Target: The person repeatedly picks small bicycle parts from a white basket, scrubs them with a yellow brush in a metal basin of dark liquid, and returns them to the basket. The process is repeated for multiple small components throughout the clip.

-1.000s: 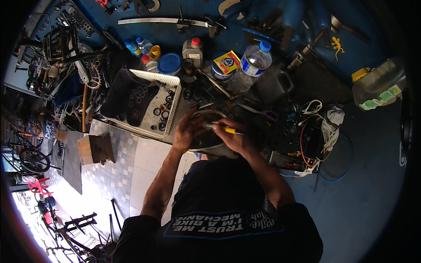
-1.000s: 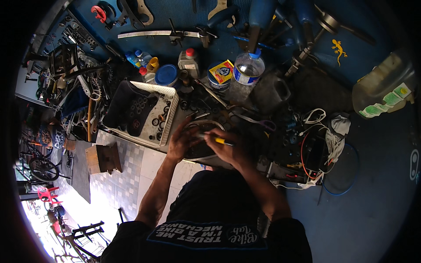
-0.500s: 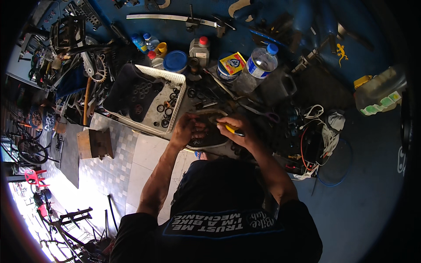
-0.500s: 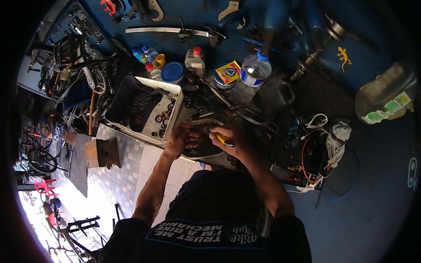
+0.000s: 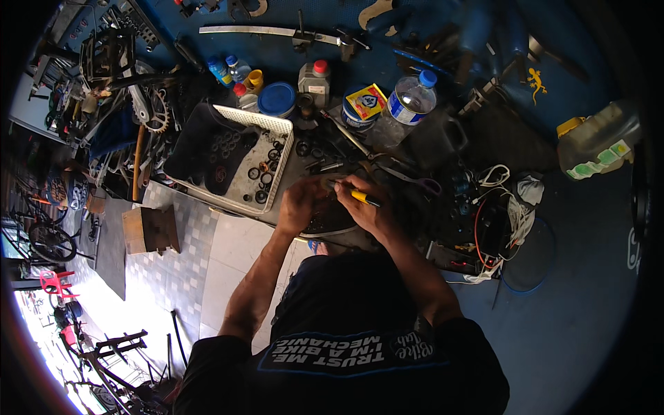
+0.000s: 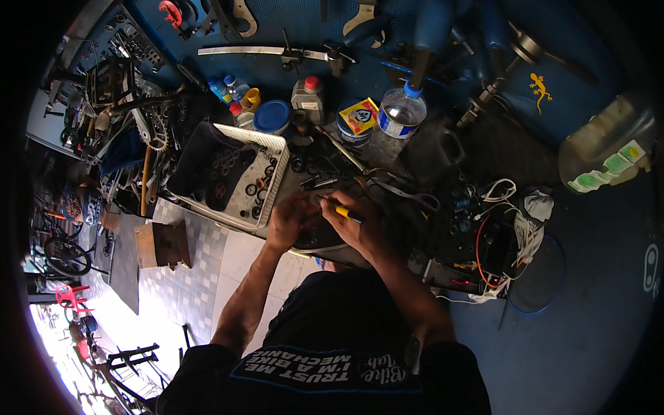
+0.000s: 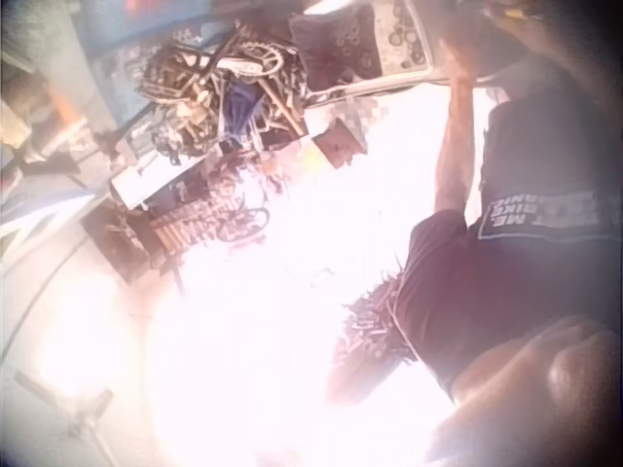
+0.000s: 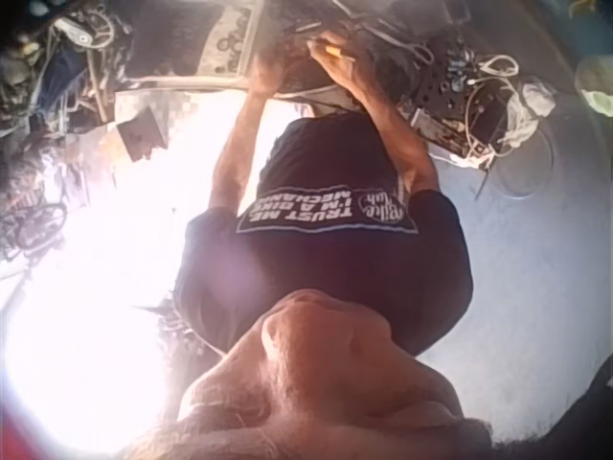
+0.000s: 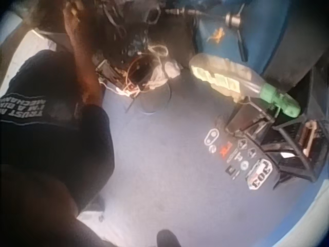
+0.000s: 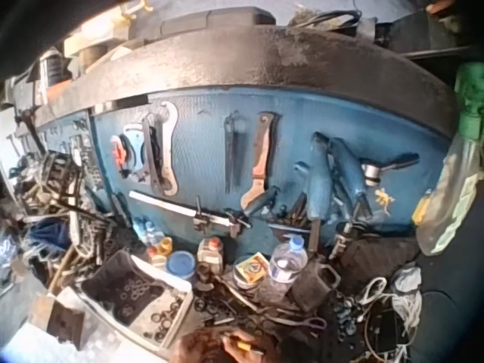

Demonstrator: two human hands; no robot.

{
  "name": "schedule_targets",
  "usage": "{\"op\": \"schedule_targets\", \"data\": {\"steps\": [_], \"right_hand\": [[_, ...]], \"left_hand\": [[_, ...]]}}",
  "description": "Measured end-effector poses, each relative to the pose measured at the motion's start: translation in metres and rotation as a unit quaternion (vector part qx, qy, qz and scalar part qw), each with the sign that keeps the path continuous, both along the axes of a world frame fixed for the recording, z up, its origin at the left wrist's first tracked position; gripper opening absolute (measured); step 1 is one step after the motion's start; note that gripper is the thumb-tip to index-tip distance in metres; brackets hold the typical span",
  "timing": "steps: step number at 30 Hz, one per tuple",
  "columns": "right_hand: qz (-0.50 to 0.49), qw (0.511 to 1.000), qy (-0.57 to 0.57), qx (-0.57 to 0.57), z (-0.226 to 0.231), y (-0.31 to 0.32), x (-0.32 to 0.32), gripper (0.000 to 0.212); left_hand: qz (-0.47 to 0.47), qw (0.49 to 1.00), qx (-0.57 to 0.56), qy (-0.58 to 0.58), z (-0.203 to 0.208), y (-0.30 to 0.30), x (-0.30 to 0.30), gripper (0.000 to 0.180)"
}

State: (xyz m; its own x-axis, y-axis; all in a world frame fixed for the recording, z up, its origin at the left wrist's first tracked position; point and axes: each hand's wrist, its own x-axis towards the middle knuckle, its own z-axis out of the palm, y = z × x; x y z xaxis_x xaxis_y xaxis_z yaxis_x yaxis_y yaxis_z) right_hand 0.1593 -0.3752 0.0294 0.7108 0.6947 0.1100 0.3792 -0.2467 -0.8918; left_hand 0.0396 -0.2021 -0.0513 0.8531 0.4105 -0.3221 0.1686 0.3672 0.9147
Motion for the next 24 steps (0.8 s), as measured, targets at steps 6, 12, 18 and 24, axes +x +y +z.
{"op": "schedule_targets", "data": {"steps": [6,12,18,24], "right_hand": [[-0.042,0.996,0.074,0.039,-0.054,-0.005,0.004,0.023],[-0.001,0.996,0.086,0.019,-0.061,-0.016,0.002,0.031],[0.025,0.996,0.08,-0.022,-0.045,-0.017,0.0,0.025],[0.047,0.997,-0.015,-0.059,-0.065,-0.037,0.007,0.021]], "left_hand": [[0.032,0.999,-0.01,-0.033,0.0,0.002,0.007,0.035],[0.038,0.999,-0.007,-0.036,0.008,0.006,0.013,0.033],[0.052,0.998,-0.006,-0.026,0.001,0.003,0.015,0.024],[0.04,0.996,-0.048,0.056,0.007,0.016,0.014,0.027]]}}
